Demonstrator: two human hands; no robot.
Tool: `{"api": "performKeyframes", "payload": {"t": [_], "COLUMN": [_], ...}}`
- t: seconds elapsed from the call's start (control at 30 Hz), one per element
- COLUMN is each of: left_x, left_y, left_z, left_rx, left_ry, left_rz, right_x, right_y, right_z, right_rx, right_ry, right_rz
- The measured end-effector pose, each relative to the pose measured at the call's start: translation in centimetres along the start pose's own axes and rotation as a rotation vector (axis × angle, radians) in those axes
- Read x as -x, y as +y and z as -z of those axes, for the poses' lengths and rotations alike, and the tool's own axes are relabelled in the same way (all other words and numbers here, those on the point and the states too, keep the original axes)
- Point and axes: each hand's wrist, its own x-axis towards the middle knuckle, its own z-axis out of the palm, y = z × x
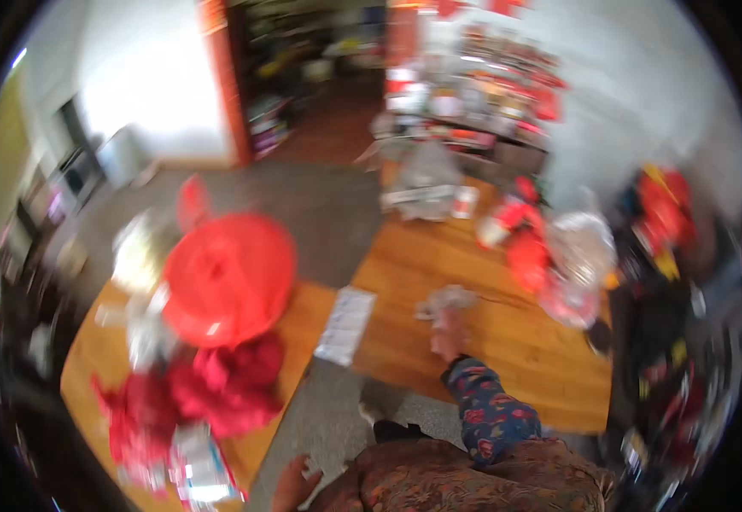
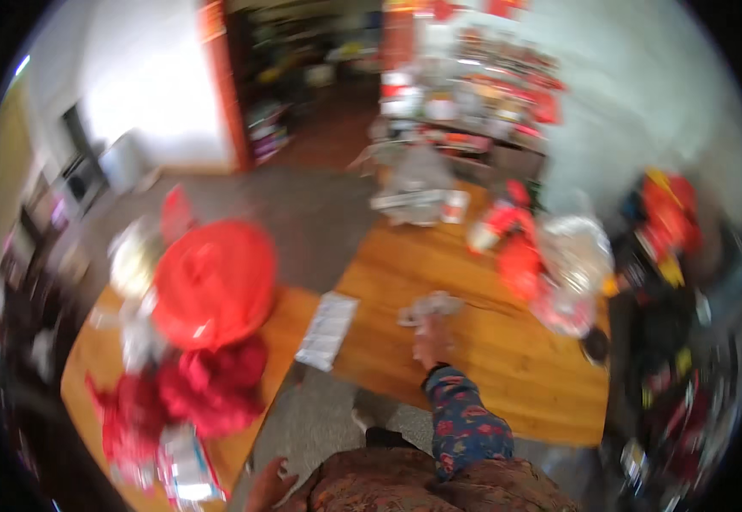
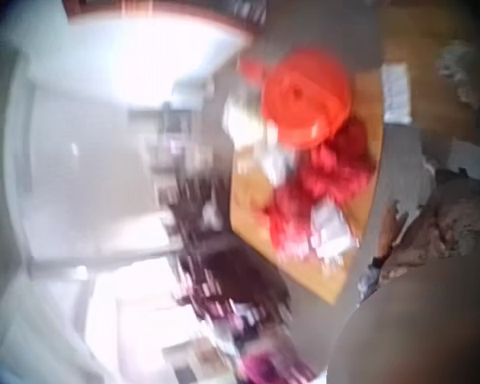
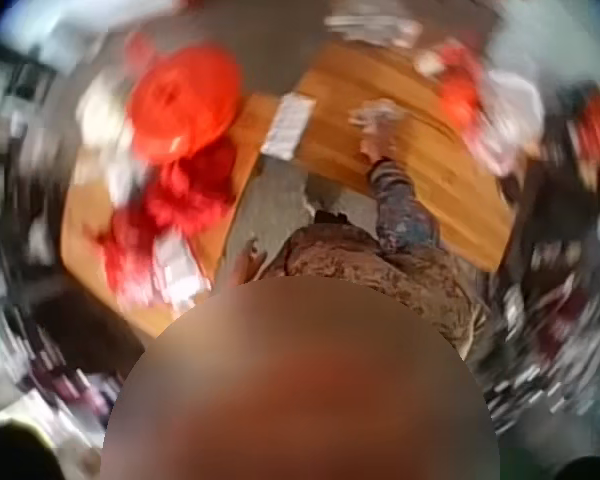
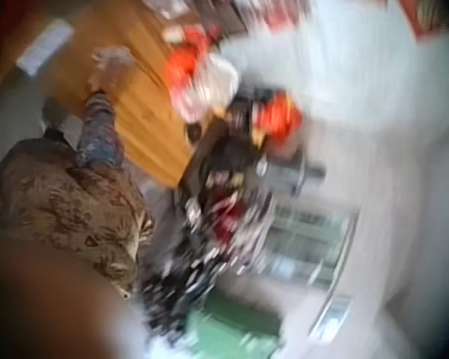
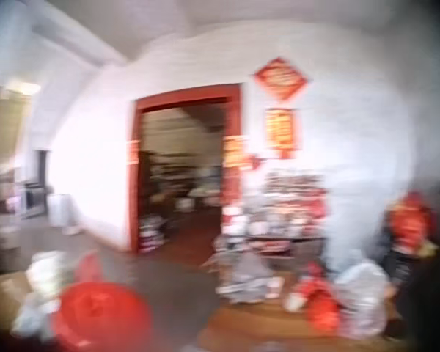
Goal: The person moves bags of food, a plastic container of medical supplies, and metal trays across a table before wiping the surface with a cloth.
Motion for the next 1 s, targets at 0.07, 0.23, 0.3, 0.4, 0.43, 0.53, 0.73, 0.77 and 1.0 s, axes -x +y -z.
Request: {"api": "performKeyframes", "payload": {"t": [0.07,0.23,0.3,0.4,0.43,0.53,0.73,0.77,1.0], "left_x": [-3.4,-11.6,-14.2,-17.0,-18.0,-20.1,-25.1,-25.4,-25.8], "left_y": [-1.2,10.4,11.7,15.6,16.6,17.0,16.3,16.5,17.5], "left_z": [-1.0,-1.5,-0.9,1.5,2.2,3.6,3.5,3.3,2.3], "left_rx": [0.009,-0.137,-0.07,-0.09,-0.094,-0.017,-0.273,-0.277,-0.306], "left_ry": [-0.218,-0.263,-0.183,-0.009,-0.007,-0.028,0.222,0.187,0.066], "left_rz": [-0.099,-0.547,-0.574,-0.73,-0.74,-0.523,-0.64,-0.601,-0.464], "right_x": [1.3,9.8,12.4,18.0,19.4,19.1,14.9,13.9,7.1], "right_y": [-2.3,10.8,11.2,18.1,20.0,19.6,18.9,18.0,14.1], "right_z": [6.0,14.9,17.9,21.8,22.7,24.0,21.9,21.3,15.4], "right_rx": [0.014,0.163,0.097,0.168,0.232,0.263,0.401,0.401,0.497], "right_ry": [-0.268,0.011,0.032,0.152,0.206,0.18,0.308,0.306,0.132], "right_rz": [-0.056,-0.009,-0.144,-0.366,-0.377,-0.562,-1.041,-1.041,-0.918]}}
